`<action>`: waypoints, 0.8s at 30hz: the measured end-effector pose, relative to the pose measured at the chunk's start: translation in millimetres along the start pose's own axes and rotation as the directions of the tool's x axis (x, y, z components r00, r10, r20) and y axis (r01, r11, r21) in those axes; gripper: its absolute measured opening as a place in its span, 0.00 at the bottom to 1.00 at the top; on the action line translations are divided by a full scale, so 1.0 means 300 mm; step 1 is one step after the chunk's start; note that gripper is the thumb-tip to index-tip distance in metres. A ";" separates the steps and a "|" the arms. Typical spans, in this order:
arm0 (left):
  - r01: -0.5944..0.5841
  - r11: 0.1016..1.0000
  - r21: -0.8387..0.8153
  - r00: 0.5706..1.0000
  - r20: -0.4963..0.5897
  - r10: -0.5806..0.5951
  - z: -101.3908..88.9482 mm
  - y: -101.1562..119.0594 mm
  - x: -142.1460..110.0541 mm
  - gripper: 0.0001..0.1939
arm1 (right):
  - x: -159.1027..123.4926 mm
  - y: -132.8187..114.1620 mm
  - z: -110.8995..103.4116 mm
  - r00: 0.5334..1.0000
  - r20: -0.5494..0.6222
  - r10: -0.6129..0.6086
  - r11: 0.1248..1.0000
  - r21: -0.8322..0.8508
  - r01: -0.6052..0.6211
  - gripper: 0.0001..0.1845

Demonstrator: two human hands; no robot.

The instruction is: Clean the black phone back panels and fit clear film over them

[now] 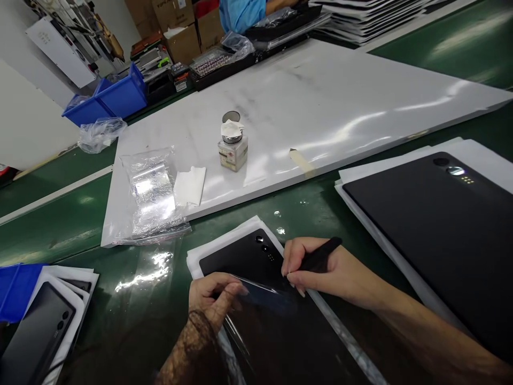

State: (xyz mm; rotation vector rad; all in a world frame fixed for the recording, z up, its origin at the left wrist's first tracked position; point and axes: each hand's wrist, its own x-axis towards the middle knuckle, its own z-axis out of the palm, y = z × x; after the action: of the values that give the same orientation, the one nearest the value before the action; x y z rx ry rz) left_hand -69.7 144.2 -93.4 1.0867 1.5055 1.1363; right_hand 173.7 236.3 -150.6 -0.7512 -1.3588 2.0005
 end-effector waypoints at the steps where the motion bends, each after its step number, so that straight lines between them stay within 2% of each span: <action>1: -0.001 1.000 0.000 1.000 -0.001 0.001 -0.001 0.000 -0.001 0.04 | 0.000 -0.001 0.003 1.000 -0.003 -0.023 1.000 0.015 0.023 0.16; 4: 0.012 1.000 -0.008 1.000 -0.019 -0.013 -0.002 -0.003 -0.006 0.03 | -0.006 -0.022 0.016 0.994 -0.010 -0.111 0.992 0.051 0.111 0.14; 8: 0.022 0.999 -0.033 0.998 -0.062 -0.024 0.001 -0.016 -0.009 0.02 | -0.017 -0.072 0.047 0.988 -0.013 -0.152 0.986 0.066 0.153 0.15; 9: 0.018 0.999 -0.039 0.997 -0.075 -0.021 0.003 -0.021 -0.009 0.02 | -0.015 -0.079 0.056 0.987 -0.043 -0.157 0.983 0.085 0.161 0.15; 11: 0.011 0.999 -0.049 0.996 -0.093 -0.015 0.006 -0.033 -0.011 0.02 | 0.000 -0.083 0.070 0.969 -0.186 -0.164 0.970 0.148 0.193 0.17; 14: 0.000 0.999 -0.041 0.995 -0.102 -0.004 0.010 -0.044 -0.013 0.02 | 0.043 -0.066 0.076 0.887 -0.458 -0.054 0.958 0.226 0.175 0.22; 16: -0.007 1.000 -0.016 0.994 -0.105 0.006 0.011 -0.041 -0.014 0.02 | 0.073 -0.052 0.072 0.836 -0.546 0.047 0.961 0.254 0.112 0.27; 19: -0.016 0.999 0.034 0.995 -0.095 0.019 0.010 -0.021 -0.012 0.03 | 0.101 -0.040 0.068 0.806 -0.584 0.099 0.964 0.259 0.069 0.30; 24: -0.049 0.995 0.083 0.993 -0.103 0.057 0.016 -0.001 -0.006 0.06 | 0.108 -0.032 0.077 0.802 -0.593 0.072 0.976 0.207 0.066 0.30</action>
State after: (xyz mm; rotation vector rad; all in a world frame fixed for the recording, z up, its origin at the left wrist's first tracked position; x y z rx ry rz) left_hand -64.8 143.0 -93.9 1.1428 1.6253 1.1941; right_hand 137.0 249.2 -138.2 -1.1551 -0.7476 1.6584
